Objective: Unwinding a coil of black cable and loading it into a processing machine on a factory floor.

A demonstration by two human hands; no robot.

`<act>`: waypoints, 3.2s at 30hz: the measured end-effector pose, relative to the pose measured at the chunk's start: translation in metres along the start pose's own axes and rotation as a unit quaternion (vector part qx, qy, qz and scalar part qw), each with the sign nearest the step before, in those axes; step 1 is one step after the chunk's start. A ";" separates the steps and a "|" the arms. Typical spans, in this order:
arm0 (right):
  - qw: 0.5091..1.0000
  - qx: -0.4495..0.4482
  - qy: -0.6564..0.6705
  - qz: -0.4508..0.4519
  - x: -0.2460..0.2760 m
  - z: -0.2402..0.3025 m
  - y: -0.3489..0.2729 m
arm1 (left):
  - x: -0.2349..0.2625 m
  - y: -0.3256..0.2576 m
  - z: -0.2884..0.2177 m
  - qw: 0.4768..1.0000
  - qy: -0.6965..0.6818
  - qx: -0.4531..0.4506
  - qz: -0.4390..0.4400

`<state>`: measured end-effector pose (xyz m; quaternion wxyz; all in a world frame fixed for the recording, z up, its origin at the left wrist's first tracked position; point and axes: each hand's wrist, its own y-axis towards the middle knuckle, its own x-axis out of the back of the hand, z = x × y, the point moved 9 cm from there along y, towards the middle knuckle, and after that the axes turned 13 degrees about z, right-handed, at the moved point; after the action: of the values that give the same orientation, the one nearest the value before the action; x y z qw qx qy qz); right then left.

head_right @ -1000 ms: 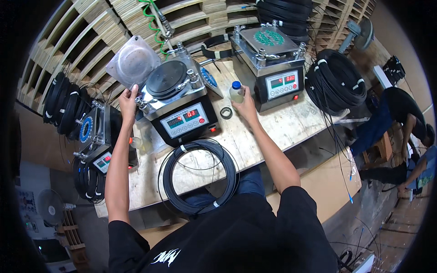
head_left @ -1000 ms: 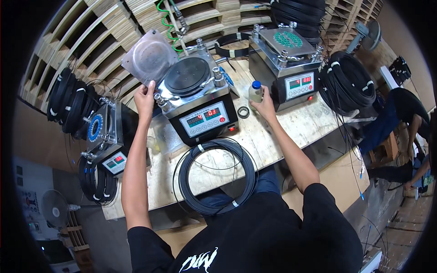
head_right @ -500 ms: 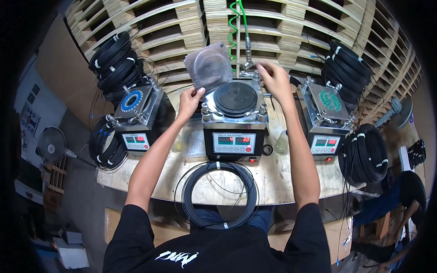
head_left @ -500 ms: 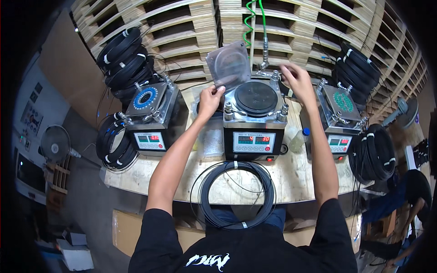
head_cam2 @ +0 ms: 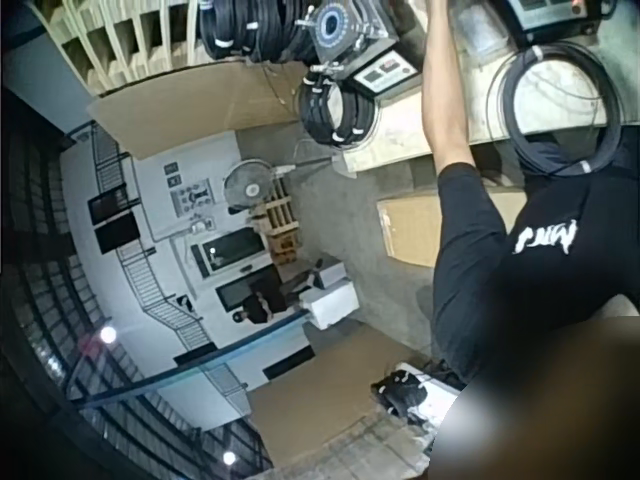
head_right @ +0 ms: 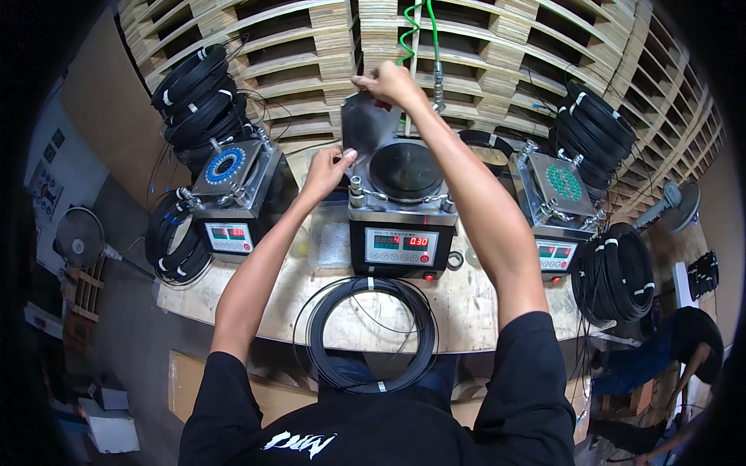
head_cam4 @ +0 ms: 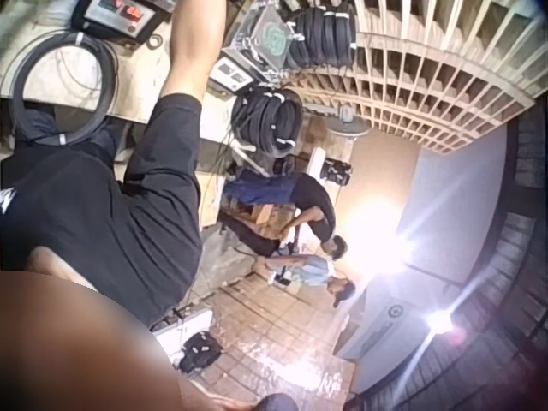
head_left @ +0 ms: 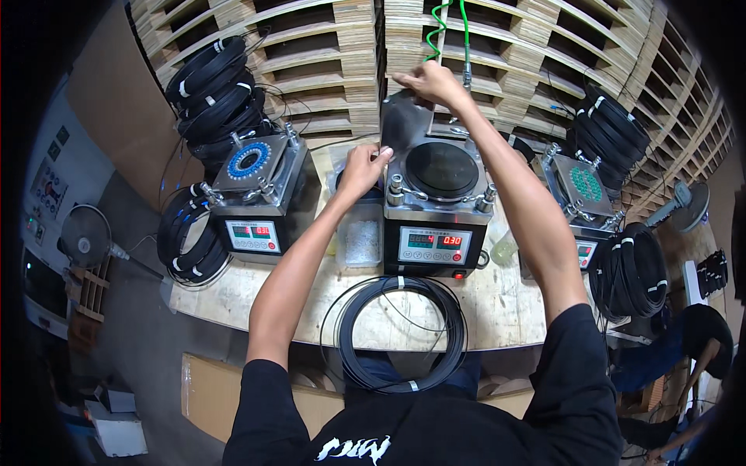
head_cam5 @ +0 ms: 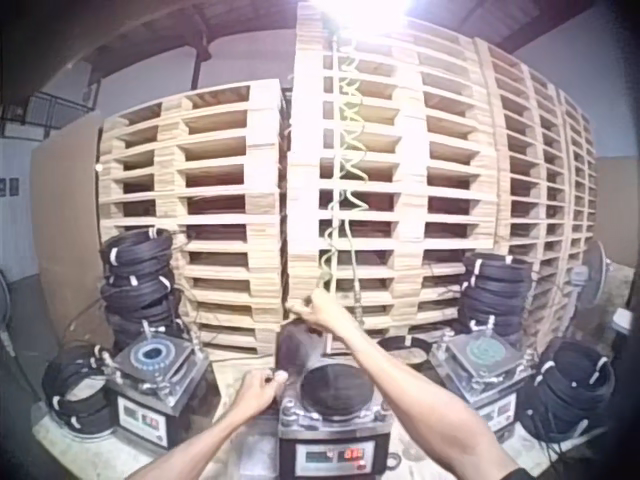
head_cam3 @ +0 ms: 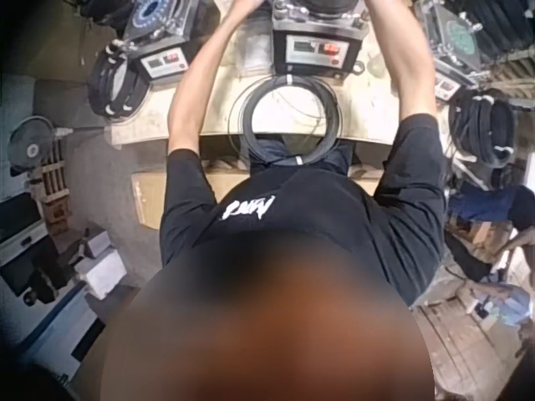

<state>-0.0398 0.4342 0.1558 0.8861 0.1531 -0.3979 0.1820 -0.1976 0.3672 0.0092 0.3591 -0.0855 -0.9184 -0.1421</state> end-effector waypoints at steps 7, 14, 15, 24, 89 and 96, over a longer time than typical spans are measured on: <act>0.938 0.029 0.346 -0.004 0.030 -0.068 -0.104 | -0.013 -0.014 -0.062 0.920 -0.312 -0.001 0.238; 0.875 0.011 0.483 -0.031 -0.007 -0.137 -0.156 | -0.028 -0.015 -0.034 0.881 -0.407 0.078 0.227; 0.861 0.019 0.508 -0.030 -0.017 -0.149 -0.155 | -0.031 -0.012 -0.029 0.886 -0.403 0.085 0.213; 0.861 0.008 0.509 -0.007 -0.046 -0.159 -0.162 | -0.040 -0.015 -0.014 0.901 -0.390 0.095 0.162; 0.985 -0.135 -0.107 -0.018 -0.276 -0.150 -0.339 | -0.148 -0.230 0.051 0.958 0.191 0.136 0.164; 0.991 -0.115 -0.073 -0.005 -0.272 -0.151 -0.356 | -0.162 -0.243 0.060 0.955 0.203 0.073 0.203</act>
<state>0.0488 0.1266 -0.1923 0.8673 0.0648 -0.4790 0.1193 -0.1808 0.1479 -0.1923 0.5641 -0.2130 -0.7977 -0.0134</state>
